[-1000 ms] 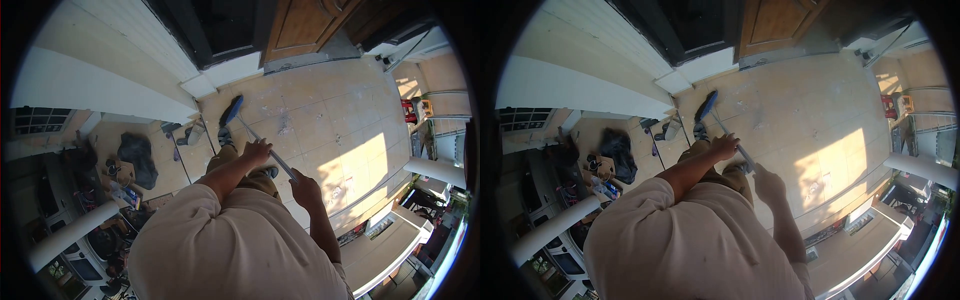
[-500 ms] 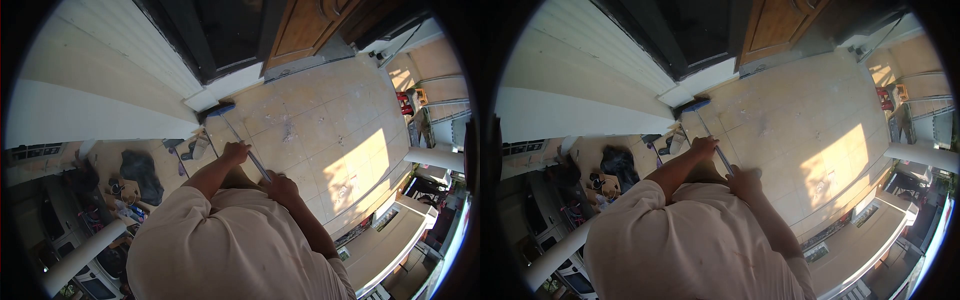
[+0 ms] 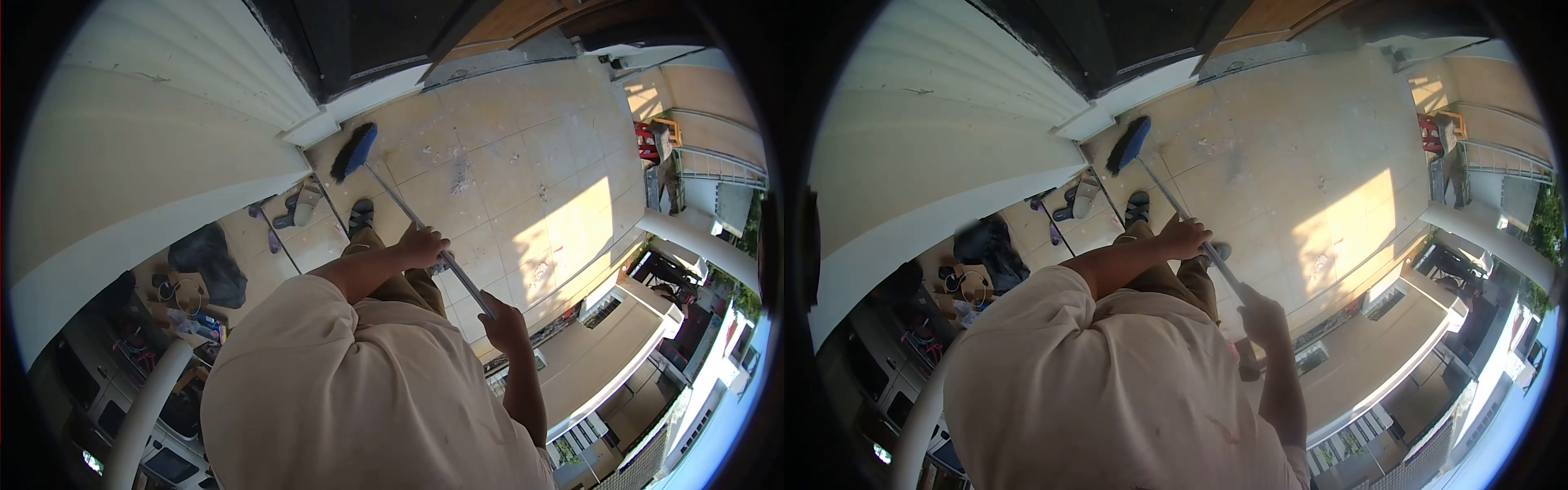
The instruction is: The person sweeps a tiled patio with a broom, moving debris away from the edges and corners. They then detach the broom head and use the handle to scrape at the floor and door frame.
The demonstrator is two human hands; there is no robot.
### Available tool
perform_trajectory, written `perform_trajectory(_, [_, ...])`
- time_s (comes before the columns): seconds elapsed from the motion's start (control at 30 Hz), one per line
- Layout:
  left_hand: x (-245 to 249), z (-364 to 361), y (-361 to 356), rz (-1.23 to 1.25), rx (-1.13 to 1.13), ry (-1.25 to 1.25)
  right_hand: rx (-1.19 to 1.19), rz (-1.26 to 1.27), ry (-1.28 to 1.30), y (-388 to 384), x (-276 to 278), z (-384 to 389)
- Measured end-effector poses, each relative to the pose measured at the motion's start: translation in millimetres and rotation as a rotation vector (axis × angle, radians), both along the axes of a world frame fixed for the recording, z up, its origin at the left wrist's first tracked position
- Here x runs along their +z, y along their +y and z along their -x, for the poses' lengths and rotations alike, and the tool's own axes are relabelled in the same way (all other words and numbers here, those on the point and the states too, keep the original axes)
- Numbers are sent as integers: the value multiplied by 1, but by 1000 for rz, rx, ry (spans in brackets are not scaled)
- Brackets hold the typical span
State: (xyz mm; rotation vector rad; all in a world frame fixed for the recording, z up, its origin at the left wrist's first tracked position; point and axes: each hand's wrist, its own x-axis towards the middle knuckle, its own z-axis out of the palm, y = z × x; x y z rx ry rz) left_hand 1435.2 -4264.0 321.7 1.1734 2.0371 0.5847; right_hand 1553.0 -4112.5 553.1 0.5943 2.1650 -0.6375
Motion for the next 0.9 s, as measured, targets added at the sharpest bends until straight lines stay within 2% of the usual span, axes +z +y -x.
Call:
perform_trajectory(0.07, [19, -7, 5, -60, -14, 19, 41, -28, 71, 12, 18, -15])
perform_trajectory(0.23, [41, -5, -12, -149, 14, 66, -21, -17, 10, 11, 41, -4])
perform_trajectory(0.33, [19, 12, -38, -4, 34, 99, 5, 37, 94, -4, 1, 13])
perform_trajectory(0.37, [8, 21, -49, 174, 60, 42, -19, 87, 108, -14, -18, 19])
perform_trajectory(0.4, [2, 22, -59, 361, 99, -4, 53, 91, 61, -33, -51, 22])
perform_trajectory(0.47, [-3, 20, -58, 351, 143, 56, 185, 75, 135, -30, -59, 21])
perform_trajectory(0.53, [-4, 8, -48, 342, 187, 95, 299, 54, 253, -12, -49, 18])
perform_trajectory(0.57, [5, 7, -41, 295, 202, 116, 285, 57, 250, -8, -24, 23])
perform_trajectory(0.67, [44, -4, -13, 235, 250, 135, 546, -91, 296, 27, 2, 14])
perform_trajectory(0.73, [67, -16, 3, 100, 327, 184, 687, -180, 405, 47, 24, 4])
perform_trajectory(0.9, [107, -35, 30, 27, 306, 370, 843, -308, 558, 76, 83, -7])
